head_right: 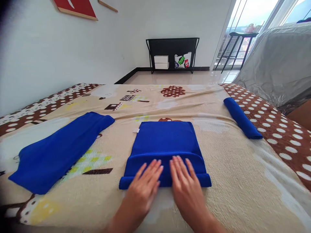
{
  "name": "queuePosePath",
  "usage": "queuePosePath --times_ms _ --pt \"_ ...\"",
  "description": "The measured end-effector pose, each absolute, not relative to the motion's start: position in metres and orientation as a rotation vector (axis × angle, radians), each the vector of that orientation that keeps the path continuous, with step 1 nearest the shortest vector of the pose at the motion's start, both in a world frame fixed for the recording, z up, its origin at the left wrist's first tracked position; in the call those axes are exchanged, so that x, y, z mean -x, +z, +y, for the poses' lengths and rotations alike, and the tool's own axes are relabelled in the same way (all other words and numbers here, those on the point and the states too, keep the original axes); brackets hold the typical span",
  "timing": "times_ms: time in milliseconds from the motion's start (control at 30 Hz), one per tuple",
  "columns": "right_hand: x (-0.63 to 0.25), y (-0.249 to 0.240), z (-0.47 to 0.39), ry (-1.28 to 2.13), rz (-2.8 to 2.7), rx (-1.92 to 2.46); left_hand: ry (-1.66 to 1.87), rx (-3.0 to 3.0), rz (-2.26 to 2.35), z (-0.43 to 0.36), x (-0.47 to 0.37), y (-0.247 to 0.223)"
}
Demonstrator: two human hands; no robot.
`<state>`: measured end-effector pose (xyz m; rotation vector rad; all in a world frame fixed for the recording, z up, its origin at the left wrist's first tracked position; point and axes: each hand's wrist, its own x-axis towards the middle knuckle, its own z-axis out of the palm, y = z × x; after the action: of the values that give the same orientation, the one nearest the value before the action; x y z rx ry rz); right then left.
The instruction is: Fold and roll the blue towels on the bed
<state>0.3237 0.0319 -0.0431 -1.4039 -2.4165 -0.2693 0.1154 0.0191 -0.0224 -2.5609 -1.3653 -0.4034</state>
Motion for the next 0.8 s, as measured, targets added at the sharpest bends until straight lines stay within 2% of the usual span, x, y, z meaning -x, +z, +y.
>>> queuePosePath --times_ms 133,300,600,800 --pt "-0.331 -0.046 0.046 -0.158 -2.550 1.316 -0.289 2.696 -1.406 0.029 -0.113 -0.027" --pt "-0.405 -0.062 0.042 -0.083 -2.505 1.415 -0.275 2.616 -1.478 0.027 -0.045 -0.035" --pt "-0.459 -0.066 0.023 0.137 -2.263 1.480 -0.651 2.691 -1.622 0.010 0.001 -0.028" --pt "-0.461 -0.059 0.030 0.333 -2.308 1.544 -0.435 2.825 -1.864 0.015 -0.002 -0.014"
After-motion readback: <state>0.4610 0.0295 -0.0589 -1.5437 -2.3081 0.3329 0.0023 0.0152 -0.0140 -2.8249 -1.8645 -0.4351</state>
